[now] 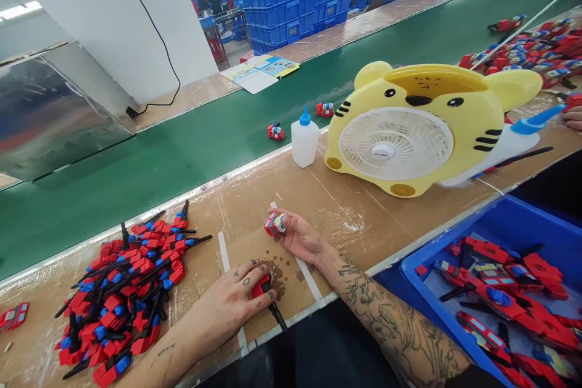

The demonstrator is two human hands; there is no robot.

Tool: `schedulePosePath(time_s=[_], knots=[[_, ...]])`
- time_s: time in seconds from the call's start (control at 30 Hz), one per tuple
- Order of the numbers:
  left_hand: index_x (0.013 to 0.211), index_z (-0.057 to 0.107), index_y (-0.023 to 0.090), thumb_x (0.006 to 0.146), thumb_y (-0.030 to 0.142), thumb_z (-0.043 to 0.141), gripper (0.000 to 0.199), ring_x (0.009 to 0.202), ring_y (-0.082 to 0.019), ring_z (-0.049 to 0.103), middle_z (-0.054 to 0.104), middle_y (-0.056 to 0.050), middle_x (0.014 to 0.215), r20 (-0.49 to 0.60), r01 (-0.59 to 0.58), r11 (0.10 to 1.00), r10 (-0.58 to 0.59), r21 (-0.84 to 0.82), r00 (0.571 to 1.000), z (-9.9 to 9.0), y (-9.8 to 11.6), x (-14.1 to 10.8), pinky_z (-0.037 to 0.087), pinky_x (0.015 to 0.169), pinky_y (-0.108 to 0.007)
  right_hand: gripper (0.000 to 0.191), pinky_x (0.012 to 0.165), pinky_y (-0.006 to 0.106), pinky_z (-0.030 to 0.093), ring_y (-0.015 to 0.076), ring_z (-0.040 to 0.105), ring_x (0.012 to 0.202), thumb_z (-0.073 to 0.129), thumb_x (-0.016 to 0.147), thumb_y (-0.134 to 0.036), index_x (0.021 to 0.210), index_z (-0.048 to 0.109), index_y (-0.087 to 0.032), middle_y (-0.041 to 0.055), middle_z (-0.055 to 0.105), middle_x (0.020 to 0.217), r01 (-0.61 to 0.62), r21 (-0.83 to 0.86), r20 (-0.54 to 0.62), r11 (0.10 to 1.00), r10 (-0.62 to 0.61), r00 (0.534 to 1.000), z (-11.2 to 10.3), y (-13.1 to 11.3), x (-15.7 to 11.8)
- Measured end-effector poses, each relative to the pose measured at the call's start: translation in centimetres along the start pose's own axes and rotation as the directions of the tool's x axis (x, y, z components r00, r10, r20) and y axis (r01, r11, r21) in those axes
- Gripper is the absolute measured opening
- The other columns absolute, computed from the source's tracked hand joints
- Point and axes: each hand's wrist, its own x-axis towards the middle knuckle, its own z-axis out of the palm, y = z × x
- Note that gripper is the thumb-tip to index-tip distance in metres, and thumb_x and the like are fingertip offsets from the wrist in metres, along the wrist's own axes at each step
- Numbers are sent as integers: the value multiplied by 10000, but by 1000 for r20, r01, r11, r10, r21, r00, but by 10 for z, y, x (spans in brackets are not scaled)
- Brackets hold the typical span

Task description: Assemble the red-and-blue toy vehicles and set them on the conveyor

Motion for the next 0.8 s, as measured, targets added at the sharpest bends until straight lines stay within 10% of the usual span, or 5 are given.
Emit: schedulePosePath(time_s=[0.2,0.3,0.53,0.8], knots=[[1282,594,285,907,66,462,455,1225,-264,490,542,-101,1343,-40,78,972,-89,-221,995,5,-2,-10,483,995,-395,507,788,237,508,141,669,852,912,628,-318,1075,717,-180,29,727,925,11,-39,0,999,-11,1000,3,0,-5],[1253,618,287,933,99,463,402,1189,-237,539,569,-103,1306,-100,184,822,-279,-540,955,11,-3,-19,474,1001,-377,546,809,230,497,134,661,882,933,579,-274,1078,718,-226,6,718,978,81,-97,-25,992,-83,996,6,2,-11],[1190,665,218,788,283,786,425,1103,-258,643,679,-103,1196,5,35,17,-837,-999,547,40,0,-25,507,977,-358,600,831,265,504,162,653,945,923,600,-253,1143,670,-265,19,718,1026,171,-355,0,919,-183,983,20,17,-27],[1189,688,213,719,250,844,496,1104,-257,651,701,-104,1180,1,-207,-102,-899,-973,437,47,0,-10,496,986,-345,666,915,356,516,227,644,1036,911,631,-368,1221,619,-263,63,680,1121,310,-611,135,728,-291,947,34,30,-30]])
